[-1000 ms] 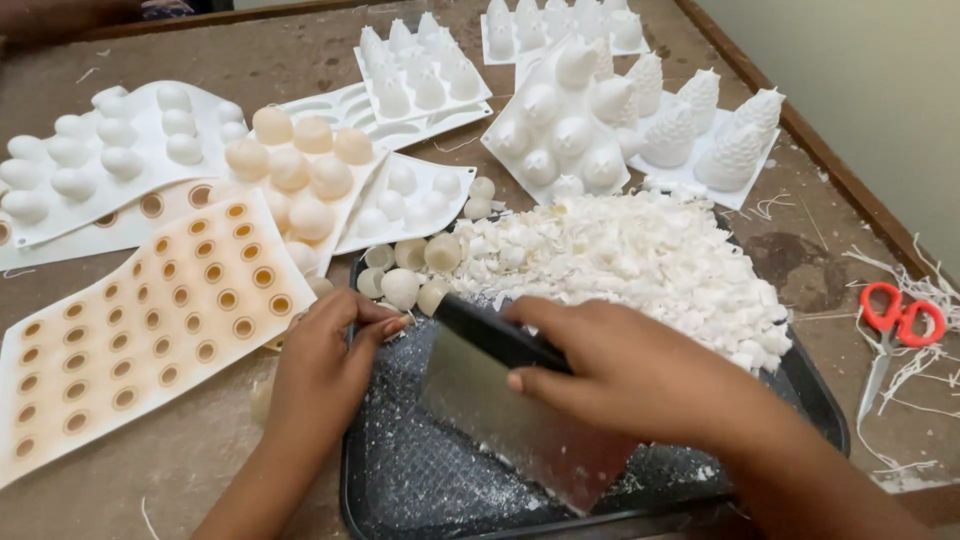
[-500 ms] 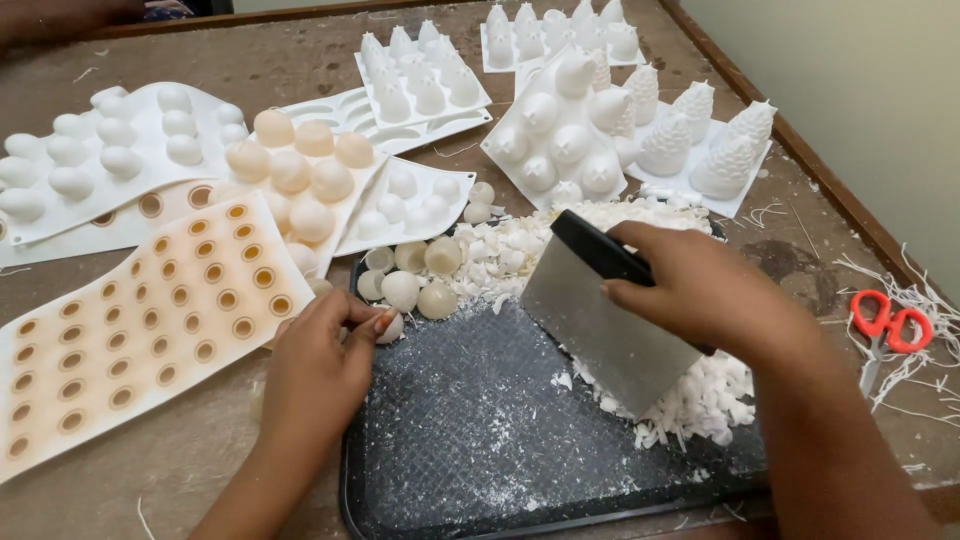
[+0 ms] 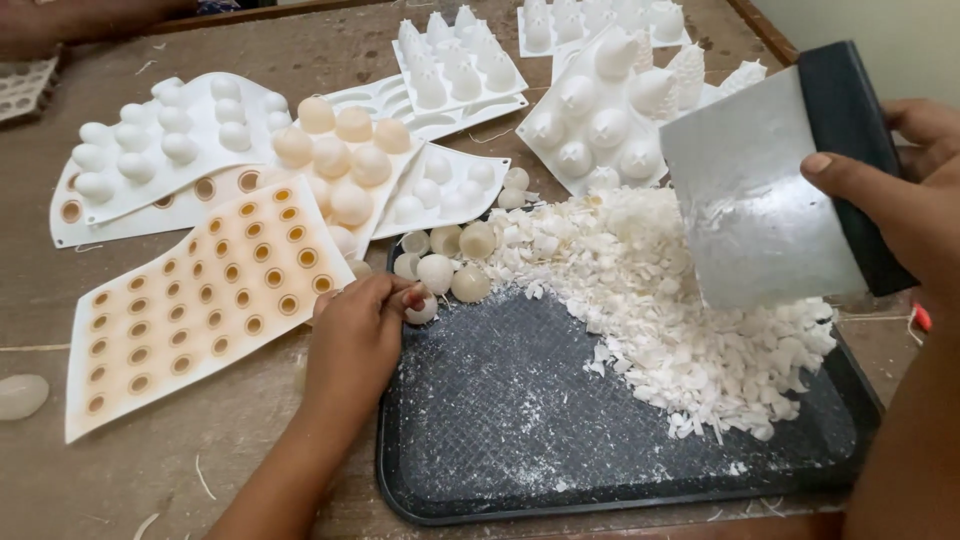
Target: The person shaves or scrapes soap blocks into flakes using a bench scraper tool.
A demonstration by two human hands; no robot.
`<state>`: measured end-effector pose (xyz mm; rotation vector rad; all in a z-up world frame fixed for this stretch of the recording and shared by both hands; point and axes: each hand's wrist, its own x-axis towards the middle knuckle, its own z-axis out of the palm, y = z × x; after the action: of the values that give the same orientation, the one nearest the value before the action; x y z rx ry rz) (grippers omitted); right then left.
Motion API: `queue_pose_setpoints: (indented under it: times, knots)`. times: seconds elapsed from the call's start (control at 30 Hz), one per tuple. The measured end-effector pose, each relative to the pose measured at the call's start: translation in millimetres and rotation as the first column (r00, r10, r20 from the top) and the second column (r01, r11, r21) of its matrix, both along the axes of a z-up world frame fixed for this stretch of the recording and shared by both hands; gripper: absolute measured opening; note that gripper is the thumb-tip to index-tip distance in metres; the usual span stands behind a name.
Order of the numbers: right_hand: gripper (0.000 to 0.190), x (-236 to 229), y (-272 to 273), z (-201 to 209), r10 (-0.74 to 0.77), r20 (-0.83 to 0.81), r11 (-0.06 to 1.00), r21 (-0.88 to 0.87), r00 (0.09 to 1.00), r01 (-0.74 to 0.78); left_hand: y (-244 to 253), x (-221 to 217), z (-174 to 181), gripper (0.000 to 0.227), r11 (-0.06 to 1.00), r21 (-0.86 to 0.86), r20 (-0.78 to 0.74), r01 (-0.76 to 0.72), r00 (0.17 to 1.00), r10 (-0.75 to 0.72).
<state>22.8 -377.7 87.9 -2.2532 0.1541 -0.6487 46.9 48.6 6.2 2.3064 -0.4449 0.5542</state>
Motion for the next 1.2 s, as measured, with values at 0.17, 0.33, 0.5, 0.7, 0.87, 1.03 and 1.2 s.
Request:
queue_pose_setpoints:
  times: [0.17, 0.33, 0.5, 0.7, 0.87, 1.03, 1.2]
  knots:
    - [0.040, 3.2, 21.1, -11.3, 0.067, 0.181, 0.989, -0.145, 0.981, -0.041, -2.5, -1.4, 9.8, 0.024, 0.991, 0.106, -0.036, -0.077, 0.996, 0.081]
    - [0.040, 2.8, 48.4, -6.0, -0.023, 0.224, 0.986, -0.155, 0.974, 0.059, -1.4, -2.9, 19.0, 0.027, 0.996, 0.023, -0.054, -0.088, 0.995, 0.089]
    - [0.036, 7.9, 59.4, -11.6, 0.114, 0.324, 0.990, -0.111, 0.939, -0.082, 2.4, -4.4, 29.7, 0.019, 0.996, 0.072, 0.197, -0.054, 0.980, 0.039]
    - [0.033, 11.7, 65.8, -18.9, 0.173, 0.381, 0.943, -0.329, 0.908, -0.042, 49.4, -2.4, 55.0, 0.029, 0.933, 0.179, -0.326, -0.313, 0.876, 0.356]
    - [0.038, 2.6, 77.4, -16.9, 0.145, 0.358, 0.967, -0.249, 0.922, -0.055, 69.8, -4.5, 45.5, 0.028, 0.862, 0.432, -0.338, -0.264, 0.839, 0.426]
    - [0.039, 0.5, 81.5, -13.7, 0.114, 0.347, 0.954, -0.300, 0.931, -0.005, 67.4, -4.1, 47.4, 0.037, 0.821, 0.551, -0.479, -0.150, 0.749, 0.458]
    - [0.036, 2.5, 81.5, -13.2, 0.117, 0.381, 0.924, -0.380, 0.917, 0.040, 71.0, -3.9, 42.4, 0.048, 0.795, 0.599, -0.556, -0.096, 0.664, 0.500]
